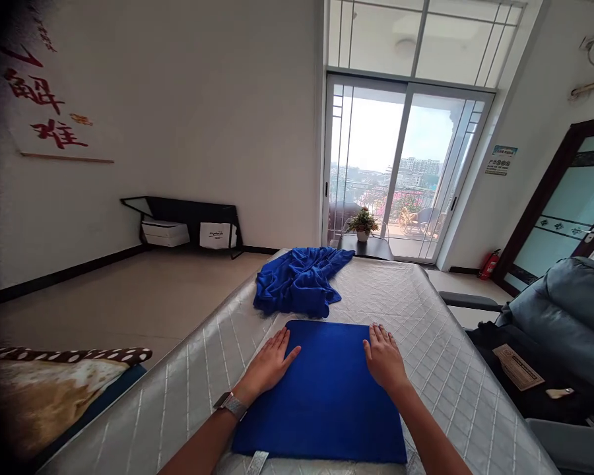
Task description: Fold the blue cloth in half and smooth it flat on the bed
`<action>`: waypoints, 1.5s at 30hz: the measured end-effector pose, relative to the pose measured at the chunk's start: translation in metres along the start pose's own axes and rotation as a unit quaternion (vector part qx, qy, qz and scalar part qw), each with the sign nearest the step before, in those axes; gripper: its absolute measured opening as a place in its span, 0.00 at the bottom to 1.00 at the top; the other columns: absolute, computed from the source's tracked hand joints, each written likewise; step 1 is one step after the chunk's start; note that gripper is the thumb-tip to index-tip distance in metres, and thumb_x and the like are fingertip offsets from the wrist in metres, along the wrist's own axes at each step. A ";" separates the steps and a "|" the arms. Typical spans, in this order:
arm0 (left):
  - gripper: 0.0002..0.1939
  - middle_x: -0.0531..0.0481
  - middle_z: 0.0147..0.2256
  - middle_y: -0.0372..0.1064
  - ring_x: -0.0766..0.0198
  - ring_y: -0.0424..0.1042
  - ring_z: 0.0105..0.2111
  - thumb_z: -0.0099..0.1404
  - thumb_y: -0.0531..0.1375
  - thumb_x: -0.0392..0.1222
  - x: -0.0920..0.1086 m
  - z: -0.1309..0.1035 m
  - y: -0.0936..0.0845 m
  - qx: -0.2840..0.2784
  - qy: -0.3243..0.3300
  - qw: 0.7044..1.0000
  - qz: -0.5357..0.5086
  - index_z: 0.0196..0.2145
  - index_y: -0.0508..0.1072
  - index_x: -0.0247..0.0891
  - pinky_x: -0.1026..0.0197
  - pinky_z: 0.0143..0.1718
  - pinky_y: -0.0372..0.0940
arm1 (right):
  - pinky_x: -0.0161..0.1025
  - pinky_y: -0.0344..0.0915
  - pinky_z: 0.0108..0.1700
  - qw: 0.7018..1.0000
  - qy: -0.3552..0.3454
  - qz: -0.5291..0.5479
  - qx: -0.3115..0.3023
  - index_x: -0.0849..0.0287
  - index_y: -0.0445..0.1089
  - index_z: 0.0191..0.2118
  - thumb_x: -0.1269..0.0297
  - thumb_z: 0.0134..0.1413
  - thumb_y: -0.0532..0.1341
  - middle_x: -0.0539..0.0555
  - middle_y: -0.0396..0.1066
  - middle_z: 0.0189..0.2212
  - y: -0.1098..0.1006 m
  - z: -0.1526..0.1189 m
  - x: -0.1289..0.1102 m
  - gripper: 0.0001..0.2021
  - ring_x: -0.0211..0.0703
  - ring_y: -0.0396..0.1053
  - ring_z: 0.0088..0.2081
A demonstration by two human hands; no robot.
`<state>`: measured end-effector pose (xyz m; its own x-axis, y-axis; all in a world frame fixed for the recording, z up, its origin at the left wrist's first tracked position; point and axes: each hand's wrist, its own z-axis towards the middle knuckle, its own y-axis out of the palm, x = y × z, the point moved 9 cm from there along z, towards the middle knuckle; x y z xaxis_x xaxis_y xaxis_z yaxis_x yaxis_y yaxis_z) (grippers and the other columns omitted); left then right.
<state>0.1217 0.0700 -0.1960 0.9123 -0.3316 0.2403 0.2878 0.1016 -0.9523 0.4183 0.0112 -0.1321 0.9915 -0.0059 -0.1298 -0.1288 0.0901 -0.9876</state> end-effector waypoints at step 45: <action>0.36 0.41 0.64 0.59 0.54 0.55 0.65 0.75 0.35 0.60 0.248 0.033 0.025 0.013 0.221 0.974 -0.043 0.65 0.60 0.34 0.49 0.66 0.49 | 0.44 0.37 0.69 1.000 0.013 0.021 0.017 0.69 0.47 0.70 0.62 0.66 0.41 0.59 0.44 0.70 0.054 0.028 0.047 0.30 0.45 0.40 0.71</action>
<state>0.3646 0.0214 -0.1545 0.6721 -0.7103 0.2093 0.3701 0.0773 -0.9258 0.4582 0.0438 -0.1889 0.9845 -0.0281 -0.1734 -0.1687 0.1237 -0.9779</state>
